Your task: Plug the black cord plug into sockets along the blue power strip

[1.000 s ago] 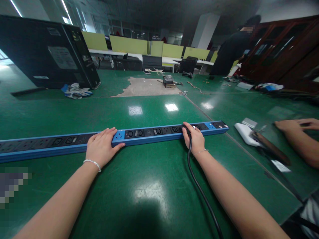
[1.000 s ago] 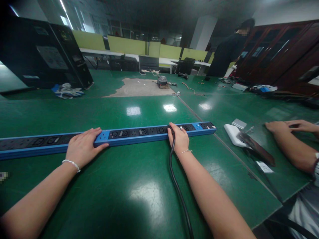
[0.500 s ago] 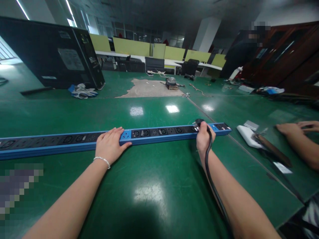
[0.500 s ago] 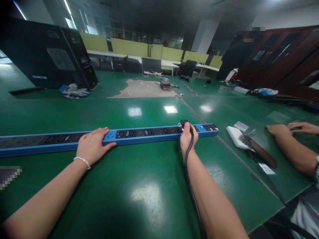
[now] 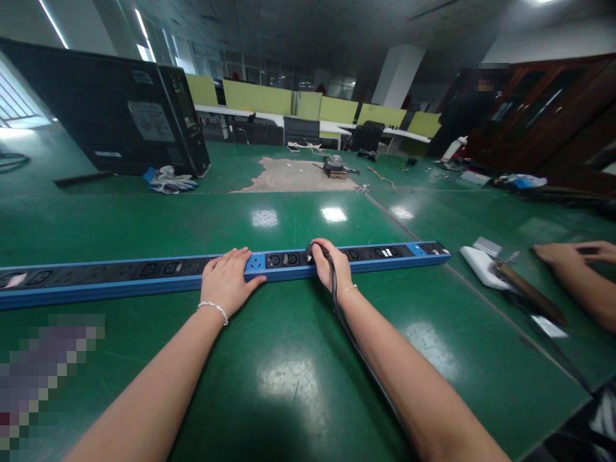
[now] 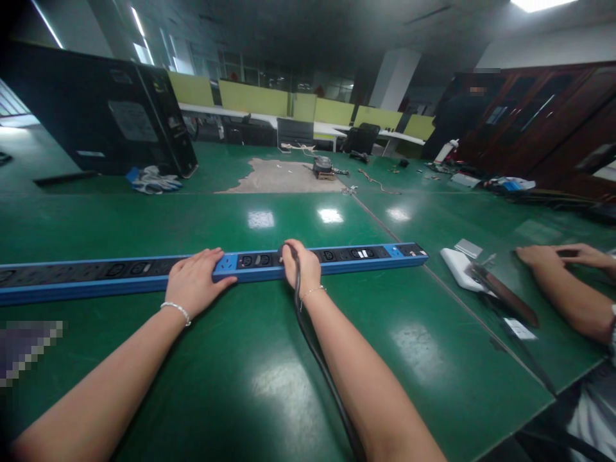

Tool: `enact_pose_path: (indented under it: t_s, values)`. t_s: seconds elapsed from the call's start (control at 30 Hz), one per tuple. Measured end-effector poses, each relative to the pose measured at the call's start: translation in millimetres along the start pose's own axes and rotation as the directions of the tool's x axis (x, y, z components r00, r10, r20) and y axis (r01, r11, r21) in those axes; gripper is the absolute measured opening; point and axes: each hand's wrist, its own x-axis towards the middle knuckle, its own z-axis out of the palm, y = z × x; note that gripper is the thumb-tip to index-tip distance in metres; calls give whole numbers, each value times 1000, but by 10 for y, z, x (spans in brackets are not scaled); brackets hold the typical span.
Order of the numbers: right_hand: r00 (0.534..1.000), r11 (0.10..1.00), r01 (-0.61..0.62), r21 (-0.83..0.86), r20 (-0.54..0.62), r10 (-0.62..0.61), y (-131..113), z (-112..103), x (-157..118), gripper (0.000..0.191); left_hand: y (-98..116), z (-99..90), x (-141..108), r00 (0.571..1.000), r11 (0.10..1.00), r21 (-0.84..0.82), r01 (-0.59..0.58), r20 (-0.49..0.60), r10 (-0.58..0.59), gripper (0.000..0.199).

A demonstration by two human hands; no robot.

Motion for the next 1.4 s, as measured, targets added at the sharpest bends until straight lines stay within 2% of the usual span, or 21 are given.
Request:
enact_pose_path:
  t_s: [0.2, 0.4, 0.5, 0.6, 0.67, 0.97, 1.07, 1.23, 1.33, 1.4]
  values:
    - [1000, 994, 11, -110, 6, -10, -65, 16, 52, 29, -4, 11, -2, 1000, 1000, 1, -18, -12, 18, 56]
    - [999, 994, -3, -112, 35, 7, -15, -5, 63, 29, -14, 26, -7, 1000, 1000, -17, -16, -13, 16, 56]
    - [998, 974, 22, -225, 56, -10, -72, 6, 56, 29, -23, 39, -7, 1000, 1000, -19, -21, -21, 20, 57]
    - [993, 918, 109, -381, 77, -86, -158, 60, 41, 29, -25, 44, -8, 1000, 1000, -19, -20, -22, 20, 57]
    - [988, 891, 155, -428, 75, -136, -187, 109, 30, 30, -23, 43, -9, 1000, 999, -25, -21, -22, 21, 57]
    - [978, 900, 180, -397, -28, -208, 9, 211, -135, 34, -23, 43, -7, 1000, 999, -34, -14, -7, 14, 58]
    - [964, 879, 247, -408, 16, -264, 44, 195, -182, 34, -28, 43, -5, 1000, 1000, -15, -24, -16, 24, 58]
    - [953, 883, 303, -359, 119, -278, 130, 104, -184, 38, -18, 29, -9, 1000, 999, -31, -6, 4, 6, 58]
    - [941, 897, 333, -292, 170, -293, 213, 77, -206, 48, 46, -1, -24, 1000, 1000, -30, -3, -11, 2, 61]
    - [940, 896, 335, -291, 166, -297, 255, 91, -238, 57, 138, -24, -26, 998, 998, -39, -49, -37, 47, 62]
